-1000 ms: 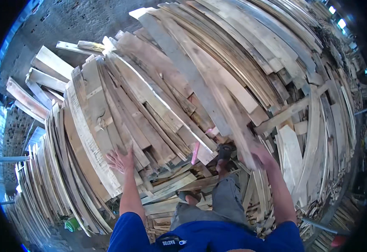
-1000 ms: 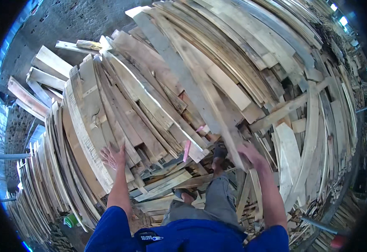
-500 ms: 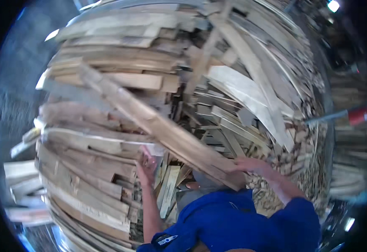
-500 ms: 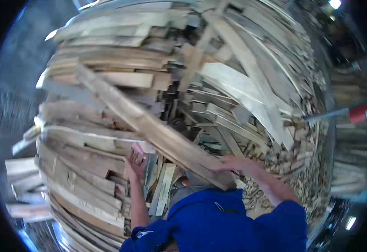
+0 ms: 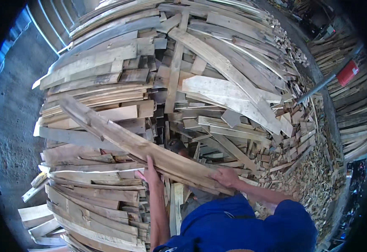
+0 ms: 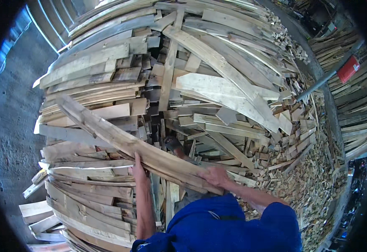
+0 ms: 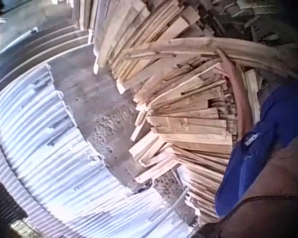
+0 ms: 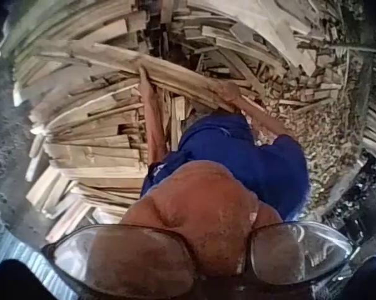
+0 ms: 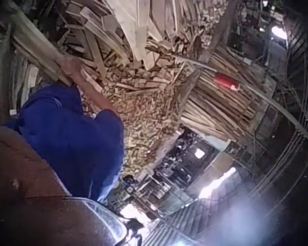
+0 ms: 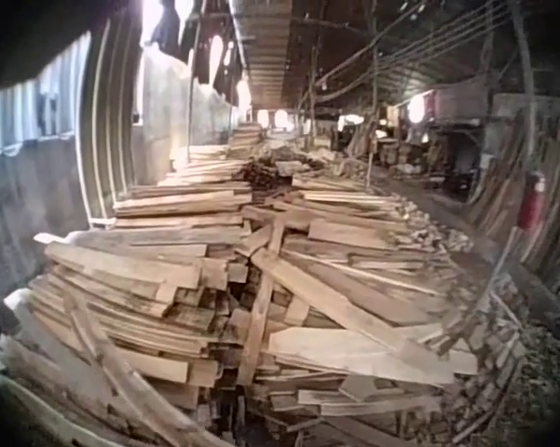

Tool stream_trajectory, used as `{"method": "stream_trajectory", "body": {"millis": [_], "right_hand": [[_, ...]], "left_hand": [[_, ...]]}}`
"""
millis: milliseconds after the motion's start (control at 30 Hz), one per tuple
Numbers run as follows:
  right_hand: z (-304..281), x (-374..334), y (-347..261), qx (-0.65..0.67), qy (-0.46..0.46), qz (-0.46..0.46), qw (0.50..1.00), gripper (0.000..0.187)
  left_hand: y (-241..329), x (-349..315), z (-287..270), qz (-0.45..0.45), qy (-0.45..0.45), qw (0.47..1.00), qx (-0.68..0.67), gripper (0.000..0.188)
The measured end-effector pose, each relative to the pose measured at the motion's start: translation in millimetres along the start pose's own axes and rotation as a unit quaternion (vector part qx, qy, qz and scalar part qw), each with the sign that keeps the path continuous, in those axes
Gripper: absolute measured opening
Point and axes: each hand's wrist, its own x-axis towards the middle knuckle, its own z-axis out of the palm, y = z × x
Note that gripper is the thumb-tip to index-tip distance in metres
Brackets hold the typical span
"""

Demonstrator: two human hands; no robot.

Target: Sorting and stacking various wooden planks and lumber from a large disorganized pile.

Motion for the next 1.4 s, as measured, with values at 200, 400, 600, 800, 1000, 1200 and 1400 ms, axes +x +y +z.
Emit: {"method": "stream_trajectory", "body": {"millis": [200,400,600,800,1000,1200,1400], "right_hand": [[-1,-8,-16,0.261,0.117,-0.060,0.956,0.054],[-64,108,-31,0.432,0.277,-0.083,0.854,0.049],[-378,260,-211,0.308,0.424,-0.353,0.775,0.069],[-379,364,-296,0.013,0.245,-0.353,0.903,0.062],[-83,319,-389,-0.284,0.032,-0.457,0.842,0.053],[108,275,-389,-0.275,0.158,-0.396,0.862,0.097],[150,289,-408,-0.328,0.155,-0.342,0.867,0.110]], "left_hand": [[71,-22,64,0.109,-0.197,0.965,0.133,0.069],[131,-53,107,0.245,-0.279,0.919,0.134,0.060],[54,-28,-33,0.142,-0.127,0.965,0.182,0.047],[-29,-21,-162,0.080,0.034,0.975,0.204,0.041],[-19,-45,-314,0.160,0.377,0.876,0.256,0.045],[-26,-31,-409,-0.004,0.604,0.563,0.564,0.073],[-39,-38,-438,-0.064,0.599,0.610,0.515,0.083]]}}
